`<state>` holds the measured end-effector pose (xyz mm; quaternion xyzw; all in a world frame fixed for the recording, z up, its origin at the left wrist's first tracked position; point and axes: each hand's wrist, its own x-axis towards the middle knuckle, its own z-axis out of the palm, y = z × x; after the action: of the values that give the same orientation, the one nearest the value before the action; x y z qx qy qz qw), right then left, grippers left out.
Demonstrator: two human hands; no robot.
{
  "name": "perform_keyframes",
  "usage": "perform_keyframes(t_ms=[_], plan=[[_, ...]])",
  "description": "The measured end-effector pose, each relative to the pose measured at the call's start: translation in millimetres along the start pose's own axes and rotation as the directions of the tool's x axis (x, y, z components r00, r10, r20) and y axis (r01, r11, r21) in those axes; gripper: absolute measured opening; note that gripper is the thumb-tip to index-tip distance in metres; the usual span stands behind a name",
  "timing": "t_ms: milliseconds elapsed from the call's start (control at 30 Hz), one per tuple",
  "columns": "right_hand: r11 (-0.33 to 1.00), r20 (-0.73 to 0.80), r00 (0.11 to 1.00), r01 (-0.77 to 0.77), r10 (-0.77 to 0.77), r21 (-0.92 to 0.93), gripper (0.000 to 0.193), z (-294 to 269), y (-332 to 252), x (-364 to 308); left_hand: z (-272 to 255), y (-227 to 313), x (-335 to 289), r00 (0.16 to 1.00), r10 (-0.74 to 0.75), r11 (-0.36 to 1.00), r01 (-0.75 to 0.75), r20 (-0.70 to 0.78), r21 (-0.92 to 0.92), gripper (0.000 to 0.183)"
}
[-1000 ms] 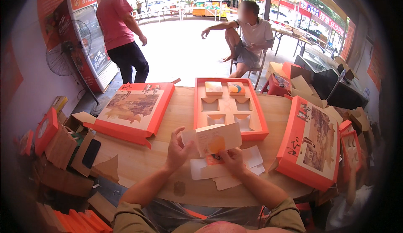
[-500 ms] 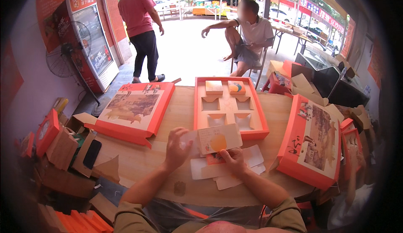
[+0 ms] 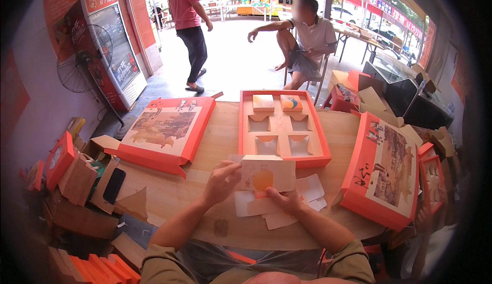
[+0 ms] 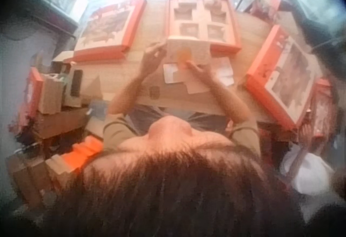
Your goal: The person assembles cardboard gift boxes by folding pre-cut pieces, placing cardboard divider inserts into the boxes, and stacking the completed boxes and components on a table.
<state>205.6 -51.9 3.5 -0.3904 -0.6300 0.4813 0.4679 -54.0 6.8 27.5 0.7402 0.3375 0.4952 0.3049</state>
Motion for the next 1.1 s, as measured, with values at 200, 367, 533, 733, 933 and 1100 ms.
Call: perform_keyframes(t_ms=[200,367,533,733,933,1100], plan=[[0.998,-0.021,0.999,0.039,-0.04,-0.053,0.032,-1,-1,-7,-16,0,5,0.986,0.095,0.995,-0.099,0.136,0.02,0.043],[0.995,-0.002,0.995,0.1,-0.1,-0.003,0.03,-2,15,-7,-15,7,11,0.969,0.177,0.983,-0.182,0.172,0.01,0.06],[0.993,0.039,0.993,0.115,-0.114,-0.014,0.028,-3,18,-7,-15,1,9,0.96,0.17,0.985,-0.156,0.222,-0.079,0.076],[0.99,0.051,0.99,0.132,-0.13,-0.045,0.027,-6,26,-7,-20,2,5,0.958,0.134,0.99,-0.141,0.254,0.007,0.077],[0.969,0.066,0.977,0.208,-0.201,-0.135,0.023,-5,33,-4,-20,-1,1,0.971,-0.11,0.991,0.124,0.212,-0.054,0.058],[0.942,0.081,0.952,0.304,-0.295,-0.139,0.024,4,13,3,-11,-4,-1,0.987,-0.148,0.986,0.144,0.054,0.079,0.05]])
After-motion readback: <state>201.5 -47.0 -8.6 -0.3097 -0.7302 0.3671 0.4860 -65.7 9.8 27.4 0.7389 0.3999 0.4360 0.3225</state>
